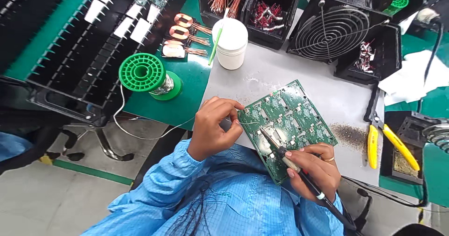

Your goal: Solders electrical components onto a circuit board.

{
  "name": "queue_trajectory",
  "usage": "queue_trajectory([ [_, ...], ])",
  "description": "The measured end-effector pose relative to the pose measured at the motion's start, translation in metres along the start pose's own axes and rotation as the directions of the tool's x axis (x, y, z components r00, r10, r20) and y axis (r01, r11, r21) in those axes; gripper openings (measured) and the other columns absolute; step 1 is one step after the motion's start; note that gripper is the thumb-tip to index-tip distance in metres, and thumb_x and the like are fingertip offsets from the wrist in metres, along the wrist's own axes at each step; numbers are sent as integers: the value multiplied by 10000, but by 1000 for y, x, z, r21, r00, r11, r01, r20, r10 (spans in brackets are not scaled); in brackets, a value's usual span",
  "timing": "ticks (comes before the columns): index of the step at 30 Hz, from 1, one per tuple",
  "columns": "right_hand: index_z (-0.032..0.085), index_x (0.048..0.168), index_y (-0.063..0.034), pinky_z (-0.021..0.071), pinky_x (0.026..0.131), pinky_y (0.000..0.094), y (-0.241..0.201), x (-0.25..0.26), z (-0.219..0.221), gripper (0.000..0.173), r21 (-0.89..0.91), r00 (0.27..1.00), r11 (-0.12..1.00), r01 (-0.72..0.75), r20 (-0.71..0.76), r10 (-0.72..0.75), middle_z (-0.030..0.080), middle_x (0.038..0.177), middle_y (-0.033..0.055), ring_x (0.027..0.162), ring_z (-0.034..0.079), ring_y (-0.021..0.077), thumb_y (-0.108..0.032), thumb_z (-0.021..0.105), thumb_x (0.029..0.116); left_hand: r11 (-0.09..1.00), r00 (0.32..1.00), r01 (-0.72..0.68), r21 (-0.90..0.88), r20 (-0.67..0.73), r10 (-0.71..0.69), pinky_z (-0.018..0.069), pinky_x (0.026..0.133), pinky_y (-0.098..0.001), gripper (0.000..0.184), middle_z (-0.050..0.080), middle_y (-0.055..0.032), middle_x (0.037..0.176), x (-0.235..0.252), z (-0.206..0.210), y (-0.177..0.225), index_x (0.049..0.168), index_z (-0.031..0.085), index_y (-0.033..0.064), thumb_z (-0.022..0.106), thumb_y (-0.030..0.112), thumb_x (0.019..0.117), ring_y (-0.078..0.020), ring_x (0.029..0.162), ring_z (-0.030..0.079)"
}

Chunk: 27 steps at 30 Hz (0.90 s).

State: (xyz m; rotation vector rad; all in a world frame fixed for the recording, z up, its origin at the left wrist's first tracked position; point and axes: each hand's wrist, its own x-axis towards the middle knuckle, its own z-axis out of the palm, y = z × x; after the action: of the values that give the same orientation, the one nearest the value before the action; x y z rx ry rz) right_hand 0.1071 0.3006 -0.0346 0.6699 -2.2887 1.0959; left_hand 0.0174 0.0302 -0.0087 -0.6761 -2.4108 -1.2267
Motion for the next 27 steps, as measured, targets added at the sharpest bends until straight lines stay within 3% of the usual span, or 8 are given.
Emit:
queue_trajectory([
  [6, 703, 1147, -202, 360, 998, 279, 7, 4, -14, 259, -45, 998, 999, 12, -68, -16, 733, 1054, -99, 1047, 586, 72, -374, 570, 1005, 998, 999, 47, -36, 9, -46, 460, 790, -231, 190, 748, -94, 1056, 5, 1, 7, 805, 666, 60, 542, 147, 920, -65, 894, 627],
  [9, 700, 1163, -206, 348, 1010, 284, 18, 10, -29, 261, -80, 999, 997, 9, -43, -13, 739, 1053, -94, 1059, 586, 72, -372, 575, 1005, 999, 999, 42, -27, 35, -41, 455, 818, -316, 205, 744, -95, 1108, 12, 12, 16, 837, 708, 74, 556, 170, 935, -119, 936, 638],
  [12, 698, 1171, -202, 342, 998, 287, 27, 9, -29, 267, -101, 999, 995, 3, -43, -7, 739, 1056, -83, 1055, 578, 84, -372, 570, 1010, 998, 998, 45, 39, 49, -47, 442, 777, -380, 221, 736, -98, 1165, 18, 27, 19, 821, 728, 97, 567, 207, 923, -170, 917, 635],
  [17, 702, 1172, -199, 342, 989, 292, 26, 7, -25, 274, -140, 999, 990, -11, -46, 5, 740, 1032, -64, 1045, 574, 101, -372, 568, 1008, 996, 993, 37, 86, 112, -47, 436, 776, -381, 227, 734, -91, 1162, 20, 31, 17, 835, 737, 100, 564, 216, 926, -181, 924, 624],
  [27, 724, 1147, -183, 335, 961, 324, 23, 6, -23, 268, -161, 1000, 987, 4, -27, -8, 755, 996, -40, 1023, 576, 139, -342, 563, 1002, 995, 994, 18, 95, 109, -29, 448, 802, -381, 229, 735, -92, 1152, 19, 33, 15, 823, 738, 99, 565, 211, 923, -181, 947, 633],
])
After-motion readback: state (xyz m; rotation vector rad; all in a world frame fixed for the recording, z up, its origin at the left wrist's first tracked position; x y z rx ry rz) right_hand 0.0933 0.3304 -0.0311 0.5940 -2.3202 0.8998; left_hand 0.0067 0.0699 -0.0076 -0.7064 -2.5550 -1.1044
